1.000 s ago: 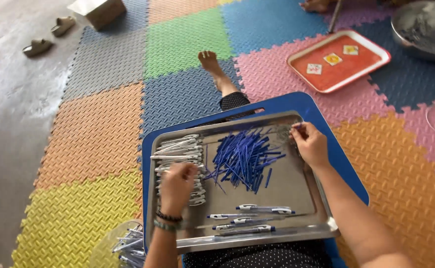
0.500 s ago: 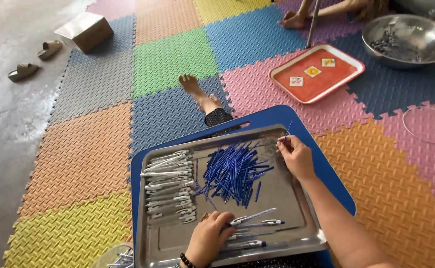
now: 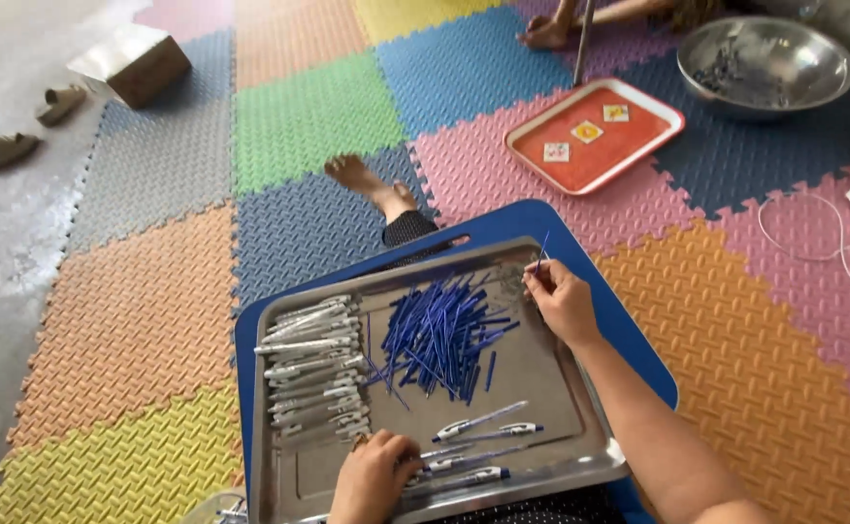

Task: Assembling pens by inserting ink refills into pen bodies on a metal tray.

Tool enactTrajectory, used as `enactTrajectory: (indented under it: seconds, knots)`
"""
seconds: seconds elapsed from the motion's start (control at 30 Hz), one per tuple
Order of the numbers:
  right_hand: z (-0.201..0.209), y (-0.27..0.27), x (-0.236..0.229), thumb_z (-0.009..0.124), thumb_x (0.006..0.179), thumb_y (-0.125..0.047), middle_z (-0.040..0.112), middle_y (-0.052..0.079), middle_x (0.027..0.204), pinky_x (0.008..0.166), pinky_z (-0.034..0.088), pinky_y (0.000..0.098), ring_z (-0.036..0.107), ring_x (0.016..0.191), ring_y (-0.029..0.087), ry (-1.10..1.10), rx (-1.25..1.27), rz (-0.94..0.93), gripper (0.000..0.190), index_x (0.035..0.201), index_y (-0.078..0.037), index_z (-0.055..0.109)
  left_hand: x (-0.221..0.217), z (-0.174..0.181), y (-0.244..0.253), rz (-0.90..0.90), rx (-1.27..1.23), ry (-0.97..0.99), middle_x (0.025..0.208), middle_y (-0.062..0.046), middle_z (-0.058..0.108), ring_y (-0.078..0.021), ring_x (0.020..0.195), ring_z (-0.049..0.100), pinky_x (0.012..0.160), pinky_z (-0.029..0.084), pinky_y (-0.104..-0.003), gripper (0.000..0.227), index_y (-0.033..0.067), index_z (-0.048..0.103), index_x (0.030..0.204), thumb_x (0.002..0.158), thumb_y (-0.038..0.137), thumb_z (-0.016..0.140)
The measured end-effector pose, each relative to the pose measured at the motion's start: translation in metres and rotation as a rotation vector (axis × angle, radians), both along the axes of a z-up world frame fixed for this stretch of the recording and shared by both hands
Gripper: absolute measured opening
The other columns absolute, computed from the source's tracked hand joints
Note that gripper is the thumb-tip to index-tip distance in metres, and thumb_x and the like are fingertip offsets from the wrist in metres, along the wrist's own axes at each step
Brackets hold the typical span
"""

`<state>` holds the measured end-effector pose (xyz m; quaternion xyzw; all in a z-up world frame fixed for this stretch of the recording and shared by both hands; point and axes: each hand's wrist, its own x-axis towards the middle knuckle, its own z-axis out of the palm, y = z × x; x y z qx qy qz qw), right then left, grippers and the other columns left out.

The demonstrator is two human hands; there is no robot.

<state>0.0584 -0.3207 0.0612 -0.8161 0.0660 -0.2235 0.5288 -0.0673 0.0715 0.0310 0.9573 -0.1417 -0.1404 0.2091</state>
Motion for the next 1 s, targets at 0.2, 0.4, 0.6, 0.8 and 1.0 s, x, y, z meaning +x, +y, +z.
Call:
enactTrajectory:
  seconds: [0.2,0.4,0.6,0.8,1.0]
  knots:
    - [-0.002,-0.009,0.017,0.078,0.107,-0.007,0.079,0.004,0.087,0.065,0.057,0.0267,0.076,0.071,0.014,-0.086,-0.063,-0.026,0.008,0.113,-0.002,0.076,0.01,0.035,0.0,-0.058,-0.096,-0.092,0.104,0.003,0.072,-0.0197,0.091,0.072,0.086,0.061,-0.036,0.021,0.0222,0.084,0.107,0.094,0.038,0.086]
    - [-0.007,-0.006,0.012,0.077,0.105,-0.003,0.08,0.004,0.087,0.066,0.057,0.0284,0.072,0.07,0.015,-0.08,-0.22,0.025,0.008,0.114,-0.005,0.077,0.015,0.025,0.018,-0.021,0.054,0.051,0.114,0.005,0.077,-0.017,0.097,0.076,0.092,0.064,-0.034,0.016,0.0252,0.086,0.11,0.095,0.031,0.085]
    - [-0.009,-0.004,0.012,0.078,0.105,-0.007,0.081,0.005,0.087,0.066,0.056,0.028,0.075,0.07,0.015,-0.058,-0.113,-0.026,0.01,0.113,-0.002,0.077,0.003,0.042,0.017,0.049,-0.046,0.118,0.112,0.01,0.079,-0.0145,0.104,0.074,0.098,0.061,-0.032,0.011,0.0241,0.079,0.106,0.096,0.026,0.081]
    - [-0.004,-0.003,0.016,0.077,0.107,-0.005,0.08,0.005,0.089,0.065,0.056,0.0253,0.074,0.07,0.013,-0.017,-0.024,-0.021,0.007,0.113,-0.001,0.077,0.044,0.085,0.01,0.046,-0.378,0.129,0.107,0.002,0.085,-0.0089,0.084,0.077,0.079,0.067,-0.02,0.017,0.0161,0.085,0.112,0.095,0.014,0.083]
    - [-0.003,-0.001,0.013,0.079,0.105,-0.005,0.081,0.005,0.089,0.065,0.056,0.0266,0.075,0.071,0.014,-0.025,-0.11,-0.031,0.01,0.114,-0.002,0.078,0.074,0.069,-0.001,0.011,-1.373,0.273,0.112,-0.015,0.083,-0.0215,0.1,0.081,0.094,0.071,-0.035,0.028,-0.0002,0.075,0.125,0.098,0.002,0.081]
